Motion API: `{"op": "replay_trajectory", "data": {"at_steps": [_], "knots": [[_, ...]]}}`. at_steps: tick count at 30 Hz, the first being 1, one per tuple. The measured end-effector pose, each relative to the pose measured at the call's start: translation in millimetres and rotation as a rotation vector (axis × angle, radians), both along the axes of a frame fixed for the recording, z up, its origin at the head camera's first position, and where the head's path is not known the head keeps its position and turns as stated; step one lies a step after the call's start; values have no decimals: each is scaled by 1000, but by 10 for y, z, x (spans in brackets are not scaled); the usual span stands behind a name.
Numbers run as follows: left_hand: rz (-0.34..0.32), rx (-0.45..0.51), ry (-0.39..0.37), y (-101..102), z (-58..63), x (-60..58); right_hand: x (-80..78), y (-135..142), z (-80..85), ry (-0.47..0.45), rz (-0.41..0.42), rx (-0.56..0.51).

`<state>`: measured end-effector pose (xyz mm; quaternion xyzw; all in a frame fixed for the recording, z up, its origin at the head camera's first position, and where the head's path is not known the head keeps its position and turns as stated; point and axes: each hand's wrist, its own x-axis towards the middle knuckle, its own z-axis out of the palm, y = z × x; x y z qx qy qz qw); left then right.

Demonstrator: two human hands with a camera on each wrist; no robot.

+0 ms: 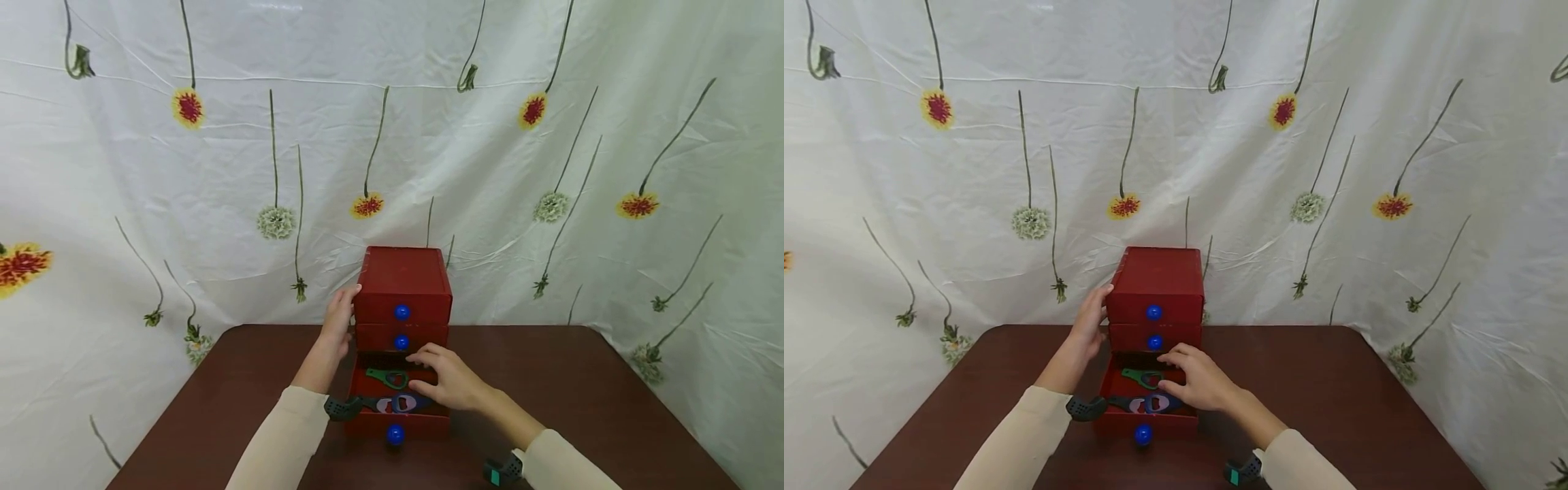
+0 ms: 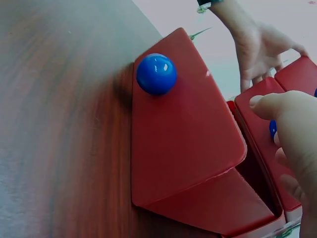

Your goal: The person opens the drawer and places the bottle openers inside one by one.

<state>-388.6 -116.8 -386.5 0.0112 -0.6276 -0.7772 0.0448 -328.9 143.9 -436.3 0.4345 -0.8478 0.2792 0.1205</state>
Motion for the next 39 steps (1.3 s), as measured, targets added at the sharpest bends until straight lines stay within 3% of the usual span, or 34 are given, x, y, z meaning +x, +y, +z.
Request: {"op": "replay_trajectory", "data": {"at_steps": [16,25,31,36,39], "knots": [[-2,4,-10,20,-15,-6,406,49,9,101,-18,-106],[3,-13,-11,-5,11,-3,752,-18,-136,142,71,-213],[-4,-10,-16,13,20,10,943,-115,-275,-25,44,-177],[-2,-14,-8,-3,8,13,969,-211,-412,-211,-103,-4],[-3,-29,7,-24,5,12,942,-277,-467,-282,-191,-21]]}}
